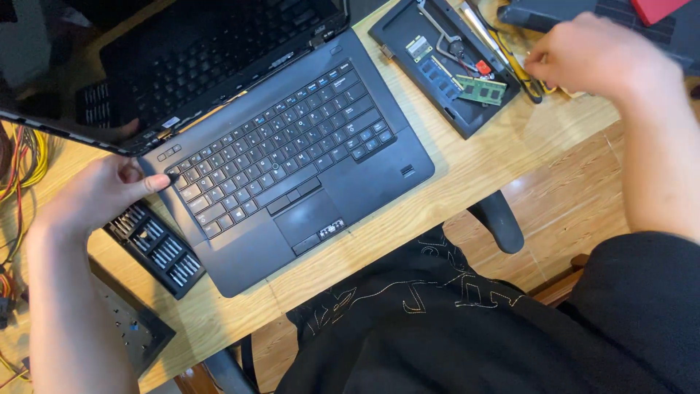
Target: Disassembling a laptop to inspect or replace internal components.
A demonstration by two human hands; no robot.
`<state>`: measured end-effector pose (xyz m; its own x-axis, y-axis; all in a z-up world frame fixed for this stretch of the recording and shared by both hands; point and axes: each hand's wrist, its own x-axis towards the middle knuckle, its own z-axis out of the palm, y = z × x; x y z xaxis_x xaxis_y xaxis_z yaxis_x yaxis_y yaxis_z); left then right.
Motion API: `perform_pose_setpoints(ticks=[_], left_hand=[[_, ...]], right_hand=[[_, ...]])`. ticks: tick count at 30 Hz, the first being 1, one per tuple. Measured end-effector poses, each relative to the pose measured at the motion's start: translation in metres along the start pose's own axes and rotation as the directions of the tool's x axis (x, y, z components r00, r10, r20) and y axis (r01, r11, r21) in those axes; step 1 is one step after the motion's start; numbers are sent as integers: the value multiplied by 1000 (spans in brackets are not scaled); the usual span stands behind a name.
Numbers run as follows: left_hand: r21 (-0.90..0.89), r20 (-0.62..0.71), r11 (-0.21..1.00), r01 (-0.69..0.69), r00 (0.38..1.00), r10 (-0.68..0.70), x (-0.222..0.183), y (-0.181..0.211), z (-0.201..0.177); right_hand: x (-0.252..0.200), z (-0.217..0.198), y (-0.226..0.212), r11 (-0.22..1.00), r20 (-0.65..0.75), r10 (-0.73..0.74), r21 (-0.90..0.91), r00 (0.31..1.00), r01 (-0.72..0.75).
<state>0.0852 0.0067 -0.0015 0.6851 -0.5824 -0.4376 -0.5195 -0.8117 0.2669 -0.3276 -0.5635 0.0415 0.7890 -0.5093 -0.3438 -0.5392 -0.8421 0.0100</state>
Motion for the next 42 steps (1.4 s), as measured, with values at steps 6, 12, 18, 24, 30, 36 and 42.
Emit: perform_pose_setpoints(ticks=[6, 12, 18, 24, 30, 36, 42], left_hand=[[-17, -229, 999, -28, 973, 23, -44, 22, 21], [438, -600, 899, 3, 745, 290, -108, 73, 61], [202, -605, 948, -247, 729, 320, -162, 162, 75], [168, -724, 968, -186, 643, 249, -173, 153, 117], [104, -830, 993, 63, 556, 51, -184, 92, 111], [46, -841, 985, 167, 538, -53, -180, 69, 123], [48, -831, 998, 28, 556, 25, -170, 98, 124]], right_hand=[[-39, 9, -7, 999, -236, -1, 52, 972, 14], [-45, 27, -17, 970, -395, -206, 35, 895, 239], [-42, 27, -42, 901, -424, -340, 109, 839, 420], [-52, 8, -141, 728, -457, -563, 118, 688, 675], [-28, 42, -137, 754, -345, -498, 281, 795, 594], [-5, 75, -108, 670, -340, -552, 363, 761, 648], [-58, 33, -178, 691, -517, -605, 37, 605, 722]])
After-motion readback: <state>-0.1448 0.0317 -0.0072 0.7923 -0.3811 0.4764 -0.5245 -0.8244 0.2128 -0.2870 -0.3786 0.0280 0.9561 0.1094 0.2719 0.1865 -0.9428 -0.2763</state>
